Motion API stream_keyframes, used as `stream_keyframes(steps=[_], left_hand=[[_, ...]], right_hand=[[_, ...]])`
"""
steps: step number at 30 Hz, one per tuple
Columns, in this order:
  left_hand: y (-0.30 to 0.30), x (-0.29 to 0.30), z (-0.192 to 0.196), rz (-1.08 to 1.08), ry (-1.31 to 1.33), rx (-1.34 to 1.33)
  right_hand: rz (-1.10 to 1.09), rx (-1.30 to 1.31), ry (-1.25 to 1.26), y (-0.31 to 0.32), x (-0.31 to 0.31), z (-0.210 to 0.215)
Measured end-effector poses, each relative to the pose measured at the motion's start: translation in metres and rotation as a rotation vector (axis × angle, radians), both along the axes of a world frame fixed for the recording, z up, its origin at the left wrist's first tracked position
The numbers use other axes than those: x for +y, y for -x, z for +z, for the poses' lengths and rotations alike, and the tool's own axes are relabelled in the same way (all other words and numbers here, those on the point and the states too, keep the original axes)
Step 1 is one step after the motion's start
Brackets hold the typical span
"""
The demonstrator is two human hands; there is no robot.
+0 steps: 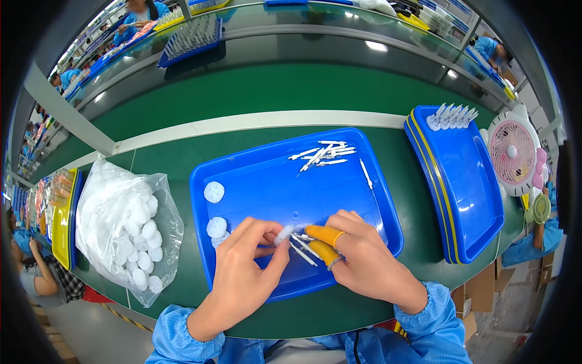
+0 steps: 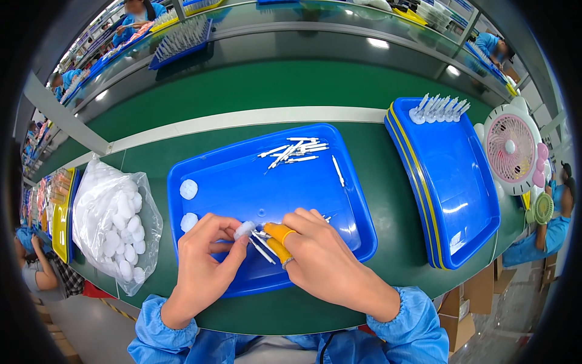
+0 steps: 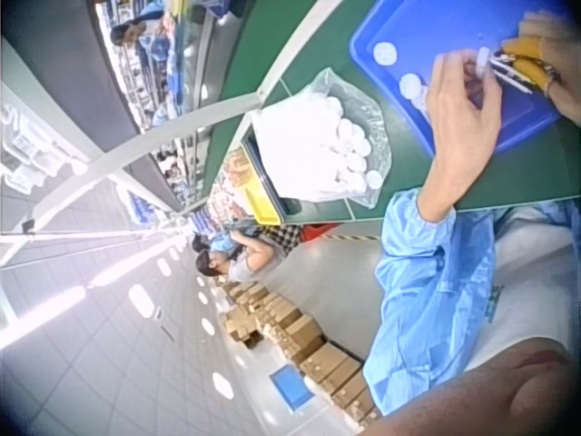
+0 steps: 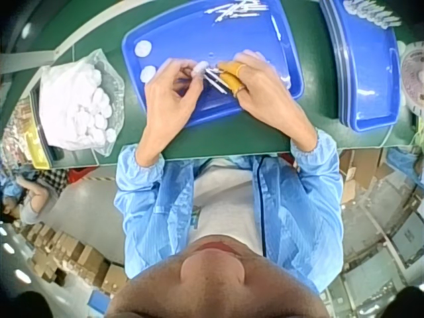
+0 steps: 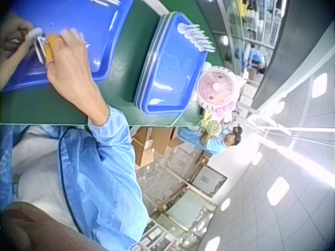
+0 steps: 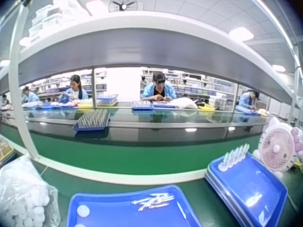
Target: The person inserts small white plastic rods into circular white plastic bases using a yellow-handled tool. They repeatedly pick up a base, insert rods into its holes, and place the finished unit into a blue tray. The person also refills the supply of bases from a plastic bag during the process.
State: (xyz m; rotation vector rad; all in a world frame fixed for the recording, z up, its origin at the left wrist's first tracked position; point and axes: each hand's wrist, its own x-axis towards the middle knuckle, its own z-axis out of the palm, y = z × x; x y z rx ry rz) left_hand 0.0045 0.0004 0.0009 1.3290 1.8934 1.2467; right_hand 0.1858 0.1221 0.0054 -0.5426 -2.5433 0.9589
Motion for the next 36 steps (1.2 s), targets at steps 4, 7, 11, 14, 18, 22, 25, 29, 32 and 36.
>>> stream_keyframes(steps=[4,7,11,14,18,22,25,29,32,36], left_hand=[[-0.001,-0.001,-0.004,0.012,0.013,-0.012],[-0.002,-0.001,-0.005,0.001,-0.008,0.024],[-0.004,0.001,-0.005,0.006,-0.072,0.078],[-0.004,-0.002,-0.007,0.006,-0.104,0.134],[-0.006,-0.005,-0.009,-0.017,-0.137,0.199],[-0.01,-0.005,-0.015,-0.022,-0.09,0.208],[-0.008,-0.003,-0.016,-0.009,-0.056,0.185],[-0.003,0.001,-0.012,0.076,-0.053,0.159],[-0.001,0.0,-0.003,0.1,-0.018,0.12],[0.001,-0.001,0.003,0.08,-0.008,0.077]], right_hand=[[0.023,-0.072,-0.009,0.0,-0.001,-0.003],[0.019,-0.031,0.016,0.004,-0.007,-0.004],[-0.023,0.064,0.065,0.008,-0.016,-0.007],[-0.053,0.156,0.065,0.01,-0.021,-0.007],[-0.081,0.204,0.057,0.01,-0.024,-0.014],[-0.125,0.152,0.075,0.015,-0.028,-0.015],[-0.129,0.066,0.051,0.016,-0.016,-0.004],[-0.301,-0.01,-0.334,-0.001,0.028,-0.01],[-0.433,-0.259,-0.541,-0.004,0.044,-0.016],[-0.499,-0.424,-0.506,0.006,0.044,-0.018]])
